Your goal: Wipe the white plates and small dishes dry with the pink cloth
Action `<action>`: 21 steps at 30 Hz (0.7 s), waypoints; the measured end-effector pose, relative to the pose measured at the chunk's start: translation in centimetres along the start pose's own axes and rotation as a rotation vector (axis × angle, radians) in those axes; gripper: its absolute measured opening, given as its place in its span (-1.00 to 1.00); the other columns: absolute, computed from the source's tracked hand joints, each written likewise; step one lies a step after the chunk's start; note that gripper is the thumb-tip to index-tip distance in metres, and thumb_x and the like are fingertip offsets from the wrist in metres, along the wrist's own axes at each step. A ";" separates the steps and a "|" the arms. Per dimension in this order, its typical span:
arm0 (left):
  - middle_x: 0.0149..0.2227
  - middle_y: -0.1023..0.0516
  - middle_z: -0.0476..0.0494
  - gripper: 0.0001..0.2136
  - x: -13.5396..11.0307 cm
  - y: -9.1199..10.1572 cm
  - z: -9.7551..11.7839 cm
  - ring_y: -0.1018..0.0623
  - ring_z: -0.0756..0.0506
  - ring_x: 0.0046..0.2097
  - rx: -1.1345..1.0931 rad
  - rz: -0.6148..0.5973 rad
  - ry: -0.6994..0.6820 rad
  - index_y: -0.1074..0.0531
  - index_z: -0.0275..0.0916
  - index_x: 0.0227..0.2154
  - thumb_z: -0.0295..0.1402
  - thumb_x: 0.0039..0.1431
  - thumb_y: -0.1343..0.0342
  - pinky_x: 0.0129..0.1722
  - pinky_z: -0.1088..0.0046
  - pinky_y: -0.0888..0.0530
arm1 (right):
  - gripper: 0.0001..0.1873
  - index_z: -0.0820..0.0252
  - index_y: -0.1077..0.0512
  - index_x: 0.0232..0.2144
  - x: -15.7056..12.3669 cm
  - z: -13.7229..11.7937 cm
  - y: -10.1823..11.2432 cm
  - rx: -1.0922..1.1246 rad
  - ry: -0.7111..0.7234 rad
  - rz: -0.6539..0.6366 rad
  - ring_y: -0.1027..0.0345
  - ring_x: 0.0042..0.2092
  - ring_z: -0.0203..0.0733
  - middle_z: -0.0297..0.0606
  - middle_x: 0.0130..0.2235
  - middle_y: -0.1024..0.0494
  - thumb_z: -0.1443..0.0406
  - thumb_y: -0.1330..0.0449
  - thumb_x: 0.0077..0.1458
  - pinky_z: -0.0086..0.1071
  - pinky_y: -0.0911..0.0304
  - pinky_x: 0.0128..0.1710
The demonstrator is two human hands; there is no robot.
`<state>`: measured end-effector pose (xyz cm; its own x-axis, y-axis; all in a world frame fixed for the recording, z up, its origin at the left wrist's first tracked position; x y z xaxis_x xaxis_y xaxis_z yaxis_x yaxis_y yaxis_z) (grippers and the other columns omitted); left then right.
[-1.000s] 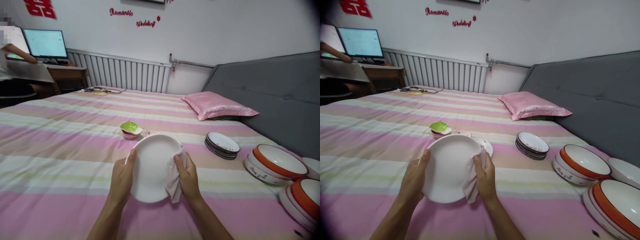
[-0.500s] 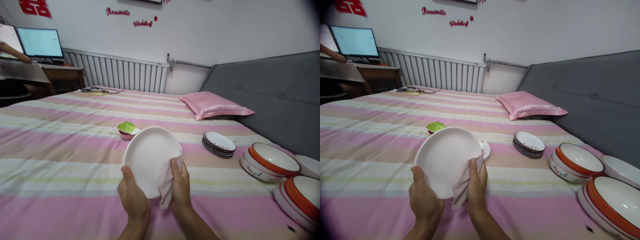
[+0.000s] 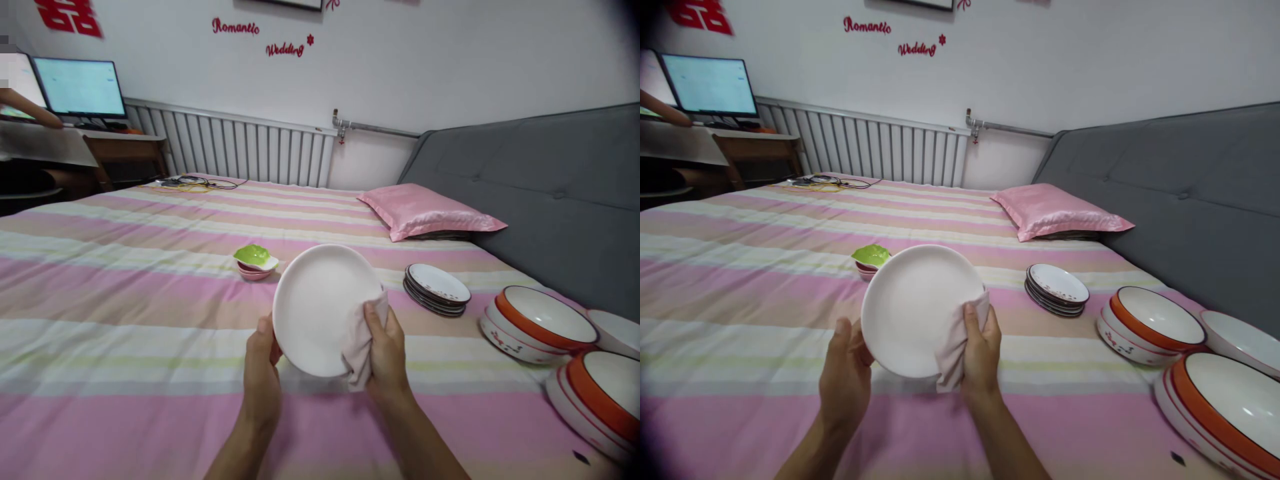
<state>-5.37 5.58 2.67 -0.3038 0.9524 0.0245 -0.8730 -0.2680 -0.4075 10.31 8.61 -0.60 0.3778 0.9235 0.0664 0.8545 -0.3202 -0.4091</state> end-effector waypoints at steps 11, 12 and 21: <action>-0.46 -0.57 -0.26 -0.50 0.9 1.6 2.6 -0.52 -0.18 -0.50 0.347 -0.208 0.275 -0.48 -0.38 -0.25 -0.02 -0.10 -0.10 -0.59 0.43 -0.36 | -0.75 0.21 -0.38 -0.27 0.4 -2.0 -0.4 -0.295 0.100 -0.401 -0.28 -0.37 -0.25 -0.35 -0.41 -0.42 0.18 -0.17 0.00 -0.44 -0.20 -0.37; -0.48 -0.56 -0.25 -0.51 0.9 1.8 2.8 -0.52 -0.18 -0.51 0.374 -0.223 0.277 -0.49 -0.37 -0.24 -0.03 -0.10 -0.11 -0.59 0.43 -0.36 | -0.77 0.20 -0.38 -0.29 0.3 -2.1 -0.6 -0.321 0.120 -0.432 -0.27 -0.38 -0.26 -0.36 -0.42 -0.42 0.19 -0.16 0.01 -0.45 -0.20 -0.37; -0.38 -0.58 -0.19 -0.72 1.5 1.9 3.9 -0.51 -0.16 -0.36 0.568 -0.440 0.079 -0.55 -0.27 -0.34 -0.22 -0.11 -0.18 -0.45 0.48 -0.41 | -0.79 0.14 -0.41 -0.23 -1.7 -2.8 -1.7 -0.664 0.360 -0.666 -0.31 -0.36 -0.21 -0.33 -0.39 -0.46 0.25 -0.09 0.06 -0.43 -0.19 -0.35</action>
Point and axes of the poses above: each hand's wrist, its own x-axis towards the middle knuckle, its own y-axis out of the back of the hand, z = x × y, the point moved 3 cm from there along x, towards the middle knuckle
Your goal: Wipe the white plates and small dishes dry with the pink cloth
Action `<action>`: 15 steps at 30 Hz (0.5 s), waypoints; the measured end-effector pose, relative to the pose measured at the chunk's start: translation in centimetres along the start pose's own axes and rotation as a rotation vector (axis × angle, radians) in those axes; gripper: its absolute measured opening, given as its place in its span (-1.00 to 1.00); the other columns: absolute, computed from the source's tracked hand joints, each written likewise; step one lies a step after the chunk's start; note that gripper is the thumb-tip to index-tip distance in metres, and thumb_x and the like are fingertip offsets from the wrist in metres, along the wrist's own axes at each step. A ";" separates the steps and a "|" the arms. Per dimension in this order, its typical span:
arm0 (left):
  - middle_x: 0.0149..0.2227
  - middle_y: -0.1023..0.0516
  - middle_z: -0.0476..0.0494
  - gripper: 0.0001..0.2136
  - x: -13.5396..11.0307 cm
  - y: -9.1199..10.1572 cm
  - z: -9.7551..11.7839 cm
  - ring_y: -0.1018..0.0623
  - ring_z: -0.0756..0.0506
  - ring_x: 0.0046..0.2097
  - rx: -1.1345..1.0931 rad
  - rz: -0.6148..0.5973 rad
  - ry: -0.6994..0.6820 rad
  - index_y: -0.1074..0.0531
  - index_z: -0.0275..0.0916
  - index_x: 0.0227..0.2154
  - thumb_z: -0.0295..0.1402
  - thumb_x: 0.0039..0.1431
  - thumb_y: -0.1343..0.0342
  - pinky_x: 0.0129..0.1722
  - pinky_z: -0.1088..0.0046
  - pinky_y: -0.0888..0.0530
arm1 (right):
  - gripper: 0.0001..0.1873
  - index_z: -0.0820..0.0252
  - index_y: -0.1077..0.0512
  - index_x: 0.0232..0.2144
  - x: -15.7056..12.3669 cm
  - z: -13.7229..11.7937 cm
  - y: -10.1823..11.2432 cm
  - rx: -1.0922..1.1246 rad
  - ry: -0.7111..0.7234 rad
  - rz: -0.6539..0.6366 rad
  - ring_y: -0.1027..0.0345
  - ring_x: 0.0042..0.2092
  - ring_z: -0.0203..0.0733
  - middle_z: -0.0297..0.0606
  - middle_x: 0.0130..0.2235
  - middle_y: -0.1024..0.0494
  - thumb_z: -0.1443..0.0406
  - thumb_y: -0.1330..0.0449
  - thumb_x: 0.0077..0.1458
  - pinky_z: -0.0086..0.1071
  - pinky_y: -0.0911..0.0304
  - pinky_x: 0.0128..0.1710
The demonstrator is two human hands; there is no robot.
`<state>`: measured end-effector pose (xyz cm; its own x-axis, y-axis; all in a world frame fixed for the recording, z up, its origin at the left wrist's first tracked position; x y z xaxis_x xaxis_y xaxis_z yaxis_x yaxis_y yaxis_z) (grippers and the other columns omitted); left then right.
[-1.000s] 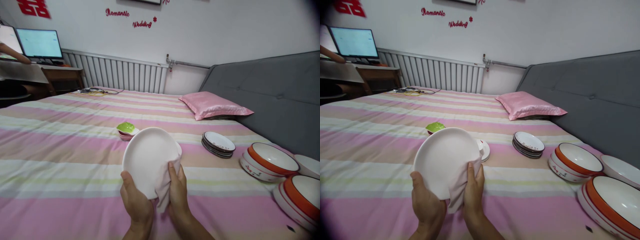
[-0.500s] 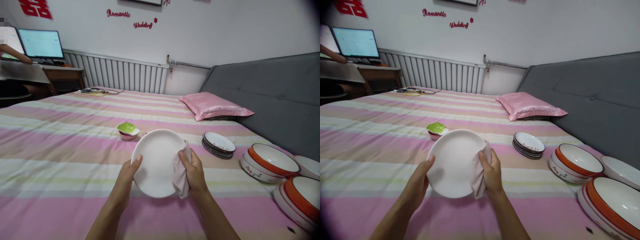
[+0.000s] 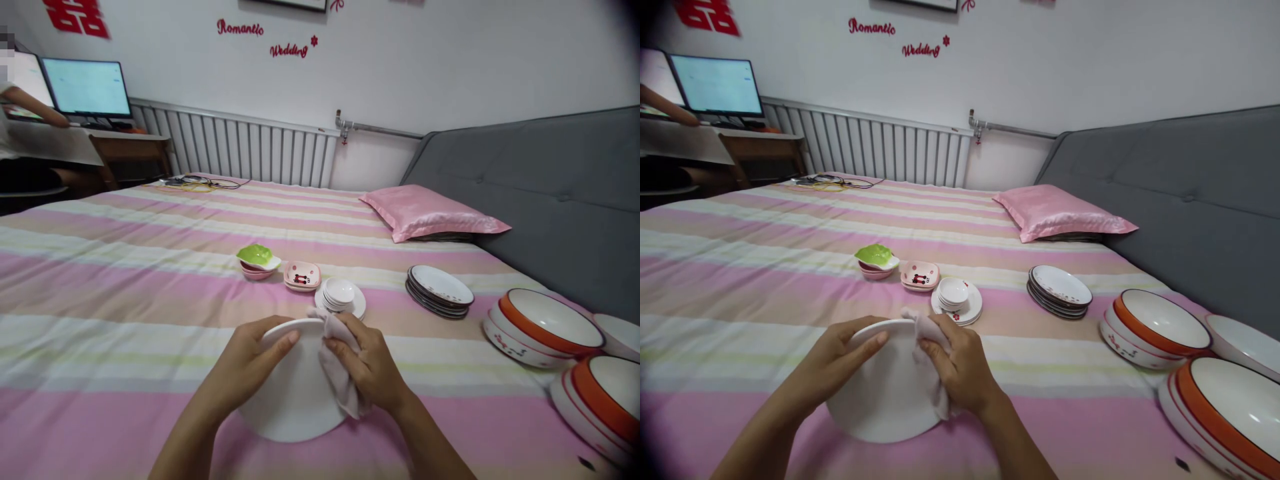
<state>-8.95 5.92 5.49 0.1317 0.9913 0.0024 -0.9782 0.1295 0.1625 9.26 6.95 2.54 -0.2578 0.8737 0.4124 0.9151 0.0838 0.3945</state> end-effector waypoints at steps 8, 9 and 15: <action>-0.53 -0.53 -0.14 -0.72 0.0 -0.3 -0.4 -0.47 -0.10 -0.49 0.096 0.015 -0.015 -0.53 -0.30 -0.48 -0.15 -0.04 -0.11 -0.55 0.52 -0.34 | -0.81 0.13 -0.40 -0.25 0.0 -0.2 0.3 -0.035 0.017 0.028 -0.31 -0.40 -0.22 -0.35 -0.43 -0.46 0.25 -0.09 0.06 -0.43 -0.19 -0.39; -0.54 -0.53 -0.13 -0.71 0.0 -0.4 -0.6 -0.47 -0.10 -0.51 0.064 0.038 -0.001 -0.53 -0.30 -0.49 -0.13 -0.06 -0.12 -0.57 0.53 -0.34 | -0.81 0.13 -0.40 -0.25 0.0 -0.1 0.4 -0.006 0.008 0.045 -0.31 -0.41 -0.23 -0.36 -0.44 -0.45 0.25 -0.09 0.06 -0.45 -0.19 -0.40; -0.65 -0.46 -0.09 -0.60 -0.1 -0.6 -0.8 -0.45 -0.09 -0.59 -0.149 0.318 0.090 -0.50 -0.34 -0.51 -0.02 -0.19 -0.18 -0.66 0.51 -0.31 | -0.82 0.18 -0.38 -0.32 0.2 0.3 0.7 0.147 -0.078 0.228 -0.23 -0.46 -0.30 -0.41 -0.51 -0.38 0.21 -0.12 0.03 -0.50 -0.15 -0.48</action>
Point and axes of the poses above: each hand's wrist, its own x-axis towards the middle knuckle, its own y-axis out of the back of the hand, z = x × y, the point moved 3 cm from there along x, towards the middle knuckle
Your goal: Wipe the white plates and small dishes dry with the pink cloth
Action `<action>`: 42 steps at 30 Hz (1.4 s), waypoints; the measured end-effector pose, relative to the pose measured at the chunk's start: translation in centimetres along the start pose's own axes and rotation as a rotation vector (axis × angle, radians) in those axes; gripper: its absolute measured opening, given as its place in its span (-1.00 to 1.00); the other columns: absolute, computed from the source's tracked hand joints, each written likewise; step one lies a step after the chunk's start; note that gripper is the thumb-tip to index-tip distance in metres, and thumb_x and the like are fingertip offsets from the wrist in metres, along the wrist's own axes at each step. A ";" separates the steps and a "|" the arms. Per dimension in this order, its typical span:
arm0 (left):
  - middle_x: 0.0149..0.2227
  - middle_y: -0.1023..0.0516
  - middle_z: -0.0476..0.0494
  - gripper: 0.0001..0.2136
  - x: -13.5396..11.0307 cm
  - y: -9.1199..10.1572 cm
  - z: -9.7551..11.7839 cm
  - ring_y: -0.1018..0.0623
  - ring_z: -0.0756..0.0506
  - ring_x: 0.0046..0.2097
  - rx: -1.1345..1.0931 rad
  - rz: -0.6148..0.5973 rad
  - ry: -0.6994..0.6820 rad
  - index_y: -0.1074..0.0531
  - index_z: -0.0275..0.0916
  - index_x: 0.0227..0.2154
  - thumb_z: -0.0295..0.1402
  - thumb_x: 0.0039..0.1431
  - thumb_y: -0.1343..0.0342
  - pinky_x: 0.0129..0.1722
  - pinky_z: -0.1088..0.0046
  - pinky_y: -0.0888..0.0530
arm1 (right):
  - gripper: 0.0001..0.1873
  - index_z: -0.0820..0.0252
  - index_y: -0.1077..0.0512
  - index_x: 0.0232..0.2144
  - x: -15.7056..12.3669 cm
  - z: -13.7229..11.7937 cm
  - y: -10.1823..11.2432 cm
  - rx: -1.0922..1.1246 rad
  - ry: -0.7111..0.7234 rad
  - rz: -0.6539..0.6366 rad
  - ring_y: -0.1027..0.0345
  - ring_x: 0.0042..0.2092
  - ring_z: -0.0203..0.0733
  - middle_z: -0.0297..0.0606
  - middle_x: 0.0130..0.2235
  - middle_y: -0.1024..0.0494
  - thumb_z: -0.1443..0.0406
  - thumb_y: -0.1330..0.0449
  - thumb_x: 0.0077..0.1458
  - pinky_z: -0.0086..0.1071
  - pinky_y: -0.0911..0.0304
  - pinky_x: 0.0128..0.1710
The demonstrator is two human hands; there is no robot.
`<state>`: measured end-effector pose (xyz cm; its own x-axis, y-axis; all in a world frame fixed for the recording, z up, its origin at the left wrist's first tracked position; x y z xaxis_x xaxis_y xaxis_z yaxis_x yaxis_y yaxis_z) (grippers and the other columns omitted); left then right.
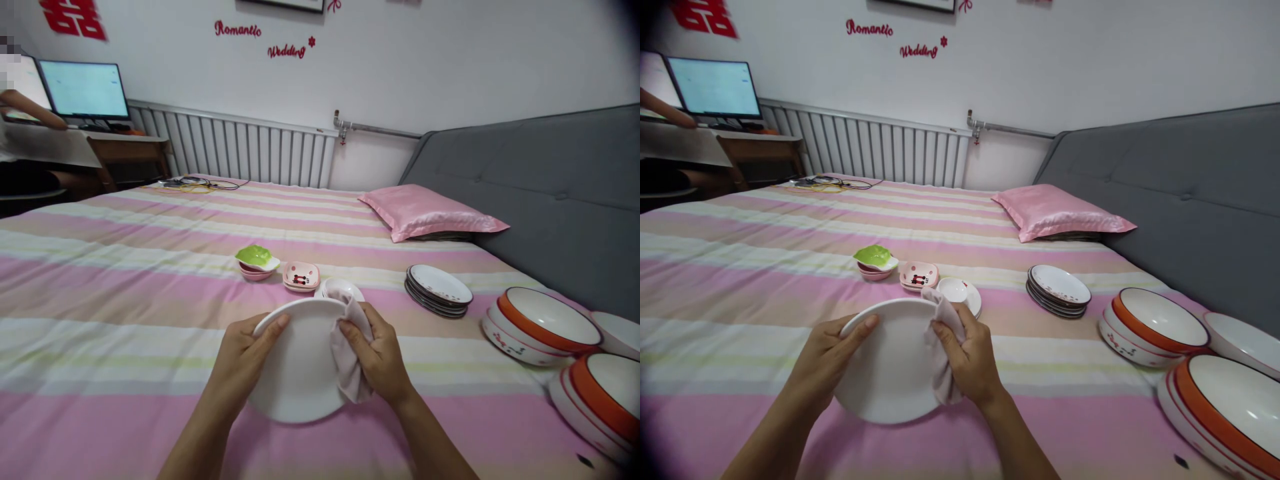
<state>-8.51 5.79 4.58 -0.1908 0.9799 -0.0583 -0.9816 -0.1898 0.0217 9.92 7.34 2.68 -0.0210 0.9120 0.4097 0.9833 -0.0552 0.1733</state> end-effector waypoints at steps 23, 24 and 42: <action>-0.24 -0.56 -0.23 -0.65 0.4 -1.9 -3.3 -0.57 -0.09 -0.34 -0.649 0.415 0.159 -0.41 -0.32 -0.21 -0.16 0.04 -0.11 -0.32 0.40 -0.52 | -0.61 0.11 -0.27 -0.02 -1.4 2.5 -2.6 0.087 -0.232 0.184 -0.34 -0.11 -0.13 -0.25 -0.14 -0.49 0.16 -0.07 0.09 -0.34 -0.21 -0.15; -0.21 -0.55 -0.24 -0.65 0.5 -1.6 -3.5 -0.57 -0.09 -0.34 -0.644 0.439 0.165 -0.41 -0.32 -0.21 -0.15 0.04 -0.11 -0.32 0.39 -0.53 | -0.61 0.10 -0.27 -0.02 -1.4 2.6 -2.6 0.062 -0.242 0.146 -0.35 -0.12 -0.13 -0.26 -0.15 -0.50 0.17 -0.07 0.09 -0.33 -0.21 -0.15; -0.41 -0.57 -0.29 -0.65 0.8 -3.6 -6.8 -0.57 -0.11 -0.42 -0.459 0.294 0.373 -0.42 -0.40 -0.24 -0.18 0.05 -0.10 -0.37 0.37 -0.51 | -0.60 0.10 -0.10 0.03 0.1 2.7 0.9 -0.006 -0.070 0.374 -0.23 0.00 -0.11 -0.17 0.00 -0.33 0.24 0.05 0.11 -0.23 -0.15 -0.05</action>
Point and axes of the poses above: each hand's wrist, its own x-axis towards the middle knuckle, its own y-axis out of the back of the hand, z = x × y, the point moved 3 cm from there along x, towards the middle knuckle
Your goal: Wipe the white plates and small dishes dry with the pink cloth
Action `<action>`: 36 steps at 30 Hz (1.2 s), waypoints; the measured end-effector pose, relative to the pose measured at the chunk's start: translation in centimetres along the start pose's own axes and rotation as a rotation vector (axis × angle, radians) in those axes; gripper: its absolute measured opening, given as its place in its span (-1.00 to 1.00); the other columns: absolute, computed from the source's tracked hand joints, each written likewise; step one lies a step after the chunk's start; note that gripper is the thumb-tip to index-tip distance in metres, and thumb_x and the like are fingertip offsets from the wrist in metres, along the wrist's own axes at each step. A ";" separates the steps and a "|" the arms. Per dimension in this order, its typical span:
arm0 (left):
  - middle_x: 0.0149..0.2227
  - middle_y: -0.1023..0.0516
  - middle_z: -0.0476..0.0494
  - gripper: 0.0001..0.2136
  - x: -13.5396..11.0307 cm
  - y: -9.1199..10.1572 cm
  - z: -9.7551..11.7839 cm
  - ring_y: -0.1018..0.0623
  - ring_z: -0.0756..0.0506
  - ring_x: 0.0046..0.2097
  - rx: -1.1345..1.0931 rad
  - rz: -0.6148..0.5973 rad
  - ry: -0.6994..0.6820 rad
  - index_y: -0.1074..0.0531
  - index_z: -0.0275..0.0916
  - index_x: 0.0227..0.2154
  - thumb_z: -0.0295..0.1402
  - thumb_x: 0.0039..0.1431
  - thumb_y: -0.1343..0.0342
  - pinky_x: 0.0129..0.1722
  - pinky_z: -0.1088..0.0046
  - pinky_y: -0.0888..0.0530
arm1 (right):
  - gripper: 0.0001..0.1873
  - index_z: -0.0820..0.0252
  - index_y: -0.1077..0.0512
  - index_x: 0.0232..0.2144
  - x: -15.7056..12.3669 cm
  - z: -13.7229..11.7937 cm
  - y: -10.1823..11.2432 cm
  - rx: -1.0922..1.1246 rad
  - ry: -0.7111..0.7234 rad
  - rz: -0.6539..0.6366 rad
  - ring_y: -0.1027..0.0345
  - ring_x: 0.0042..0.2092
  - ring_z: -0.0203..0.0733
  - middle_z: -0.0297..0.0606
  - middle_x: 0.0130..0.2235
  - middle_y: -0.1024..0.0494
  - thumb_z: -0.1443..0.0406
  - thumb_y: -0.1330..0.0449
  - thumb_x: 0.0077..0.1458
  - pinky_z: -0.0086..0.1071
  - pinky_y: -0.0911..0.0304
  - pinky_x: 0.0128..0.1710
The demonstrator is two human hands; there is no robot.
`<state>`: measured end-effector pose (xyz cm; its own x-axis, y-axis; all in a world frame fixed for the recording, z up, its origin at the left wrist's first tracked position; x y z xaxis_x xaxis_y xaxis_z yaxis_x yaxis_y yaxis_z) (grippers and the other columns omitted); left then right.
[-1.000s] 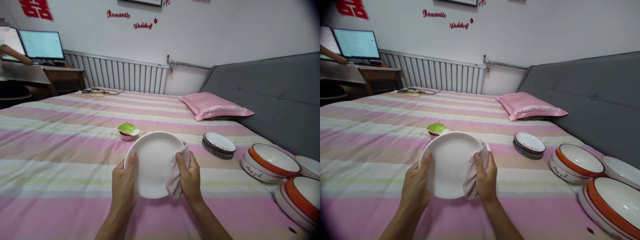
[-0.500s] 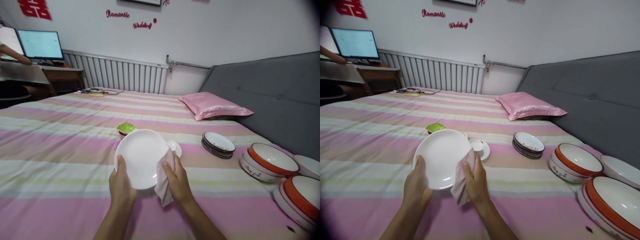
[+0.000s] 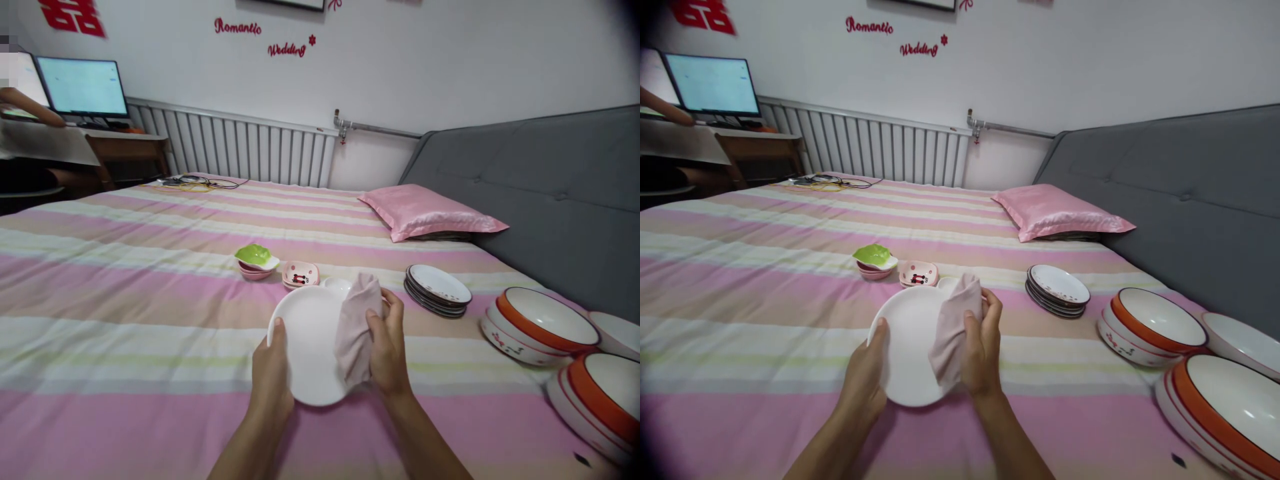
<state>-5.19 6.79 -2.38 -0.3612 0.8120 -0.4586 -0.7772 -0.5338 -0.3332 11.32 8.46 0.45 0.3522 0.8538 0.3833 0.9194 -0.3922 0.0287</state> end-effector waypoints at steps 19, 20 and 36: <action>-0.42 -0.57 -0.29 -0.59 -0.4 -0.2 -0.2 -0.58 -0.12 -0.40 -0.045 -0.066 -0.017 -0.42 -0.39 -0.19 -0.13 0.03 -0.10 -0.39 0.37 -0.51 | -0.47 0.27 -0.08 0.17 -1.9 1.8 -3.4 -0.848 0.508 -0.311 0.23 0.27 0.00 -0.13 0.26 0.02 0.23 0.04 0.17 -0.04 -0.01 0.16; -0.42 -0.57 -0.29 -0.58 -0.4 -0.2 -0.2 -0.58 -0.13 -0.40 -0.034 -0.071 -0.022 -0.42 -0.38 -0.18 -0.12 0.02 -0.10 -0.39 0.37 -0.51 | -0.45 0.27 -0.04 0.19 -2.0 1.8 -3.5 -0.853 0.505 -0.336 0.27 0.28 -0.01 -0.14 0.27 0.07 0.23 0.05 0.17 -0.04 0.01 0.17; -0.22 -0.57 -0.33 -0.44 -1.5 -1.1 0.3 -0.54 -0.18 -0.16 0.009 -0.220 -0.117 -0.45 -0.35 -0.14 0.05 0.00 0.00 -0.13 0.36 -0.44 | -0.43 0.25 0.07 0.22 -3.0 0.1 -4.2 -0.738 0.672 -0.568 0.37 0.29 -0.08 -0.20 0.29 0.19 0.30 0.07 0.18 -0.06 0.17 0.23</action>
<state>-4.00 6.22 -1.08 -0.2398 0.9305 -0.2768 -0.8479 -0.3395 -0.4071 6.38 7.59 -0.97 -0.4488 0.7036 0.5510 0.5114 -0.3035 0.8040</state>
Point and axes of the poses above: each hand's wrist, its own x-axis towards the middle knuckle, its own y-axis out of the back of the hand, z = x × y, the point moved 3 cm from there along x, towards the middle knuckle
